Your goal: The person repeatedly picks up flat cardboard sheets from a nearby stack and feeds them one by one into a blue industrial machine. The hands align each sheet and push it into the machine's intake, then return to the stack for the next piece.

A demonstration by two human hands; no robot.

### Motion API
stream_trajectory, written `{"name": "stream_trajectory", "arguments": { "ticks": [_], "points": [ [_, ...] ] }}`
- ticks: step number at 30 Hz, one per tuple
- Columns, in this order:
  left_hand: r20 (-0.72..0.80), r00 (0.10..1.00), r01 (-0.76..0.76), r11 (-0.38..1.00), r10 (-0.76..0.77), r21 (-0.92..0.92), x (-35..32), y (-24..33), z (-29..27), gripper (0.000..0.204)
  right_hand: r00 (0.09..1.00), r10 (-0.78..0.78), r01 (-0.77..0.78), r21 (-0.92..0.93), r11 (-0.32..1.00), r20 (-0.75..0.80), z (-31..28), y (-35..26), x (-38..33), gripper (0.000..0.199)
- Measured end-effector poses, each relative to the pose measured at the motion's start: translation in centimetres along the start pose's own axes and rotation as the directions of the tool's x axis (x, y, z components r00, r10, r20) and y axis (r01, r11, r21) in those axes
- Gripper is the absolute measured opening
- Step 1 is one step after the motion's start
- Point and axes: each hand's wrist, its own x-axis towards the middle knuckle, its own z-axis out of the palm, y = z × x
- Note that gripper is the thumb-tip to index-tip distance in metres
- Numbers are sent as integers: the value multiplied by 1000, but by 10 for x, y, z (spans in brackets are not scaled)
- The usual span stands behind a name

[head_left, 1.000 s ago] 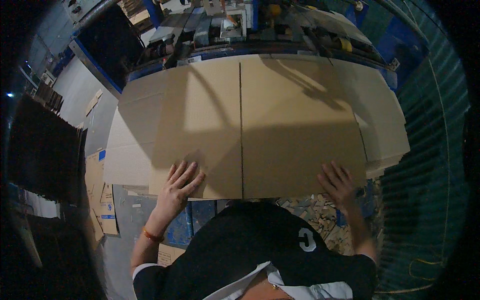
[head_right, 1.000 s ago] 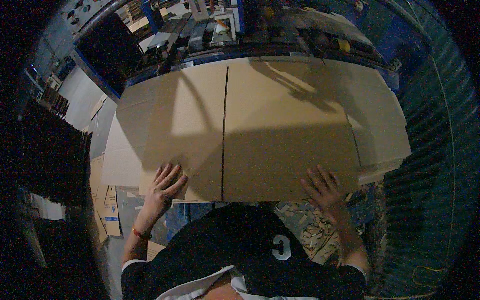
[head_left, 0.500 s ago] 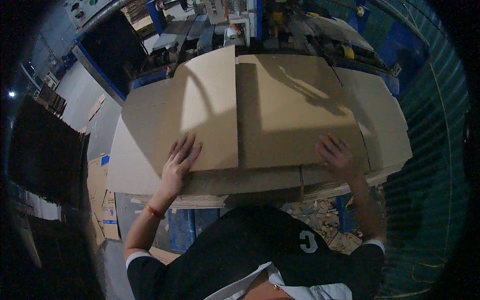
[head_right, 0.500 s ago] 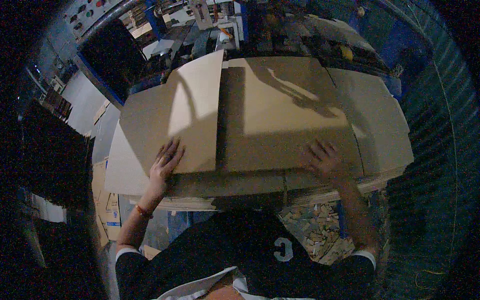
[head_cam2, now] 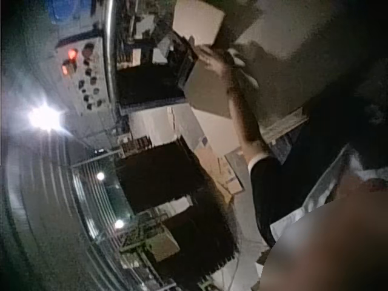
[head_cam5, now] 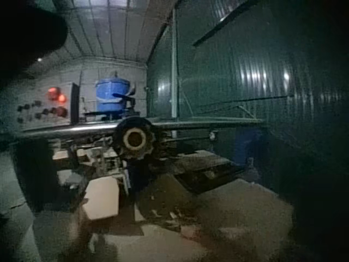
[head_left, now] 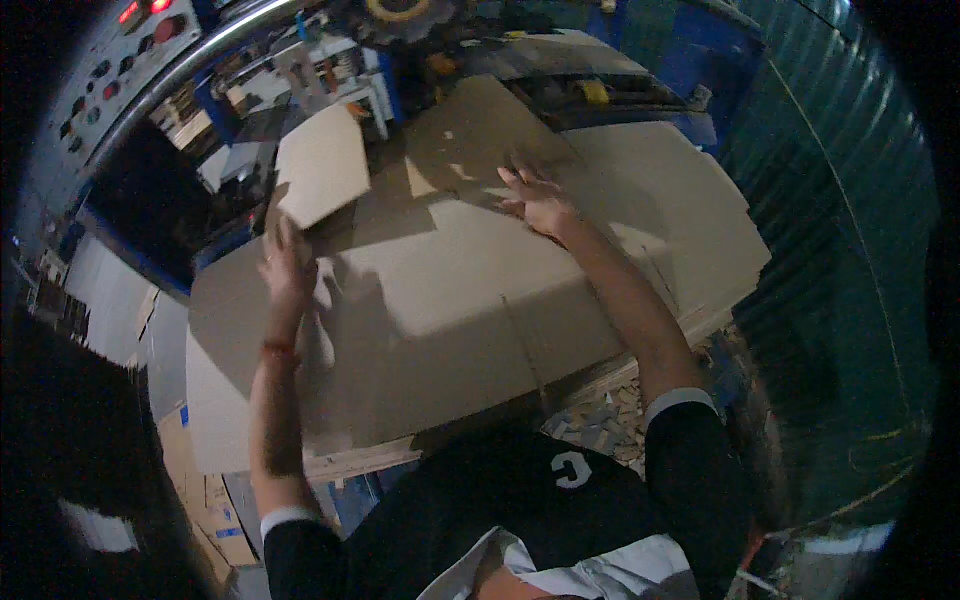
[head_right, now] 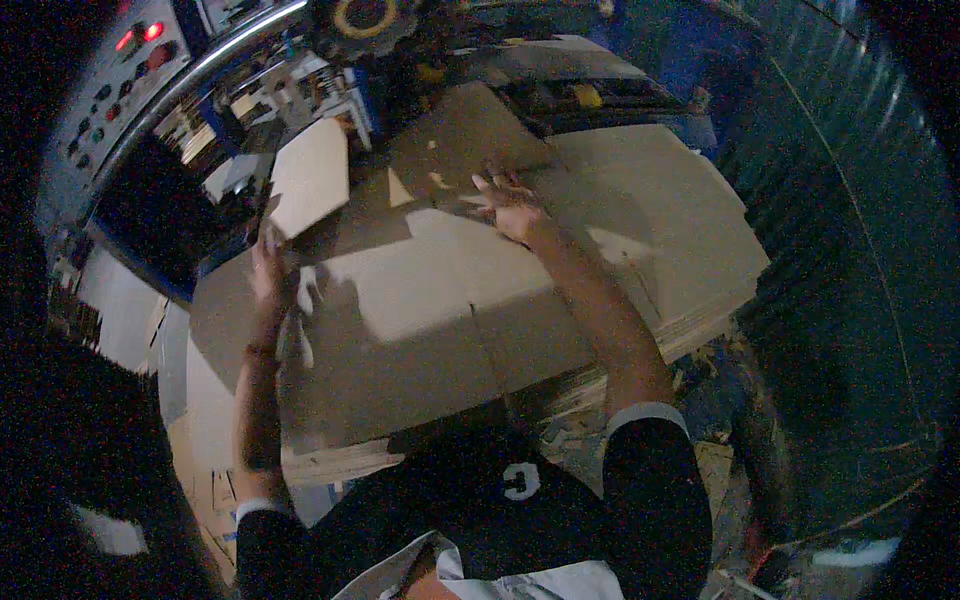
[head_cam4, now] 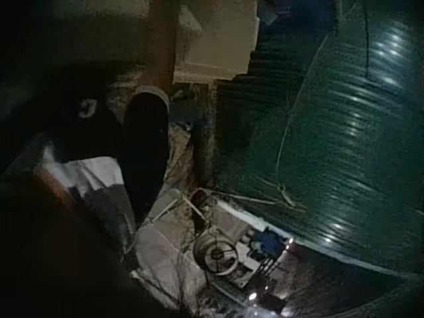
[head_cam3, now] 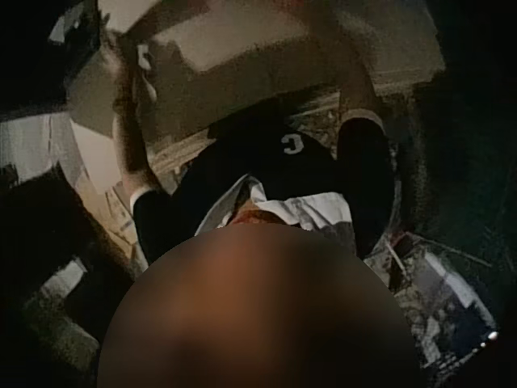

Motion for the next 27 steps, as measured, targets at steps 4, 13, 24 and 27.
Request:
{"name": "stream_trajectory", "arguments": {
  "ticks": [4,13,24,27],
  "points": [
    [-292,952,57,988,-97,-141,-94,-77,-80,60,923,250,-181,242,953,-294,-5,100,-82,48],
    [-106,394,646,357,-913,-674,-260,-95,-120,47,232,930,-872,364,328,-284,22,320,-250,37],
    [20,372,101,19,-928,-995,-213,-114,-159,31,536,844,184,979,-92,-21,-104,265,-226,41],
    [114,547,89,-78,-829,-993,-218,-133,-166,24,508,808,268,947,179,-297,-153,181,-247,44]
  ]
}}
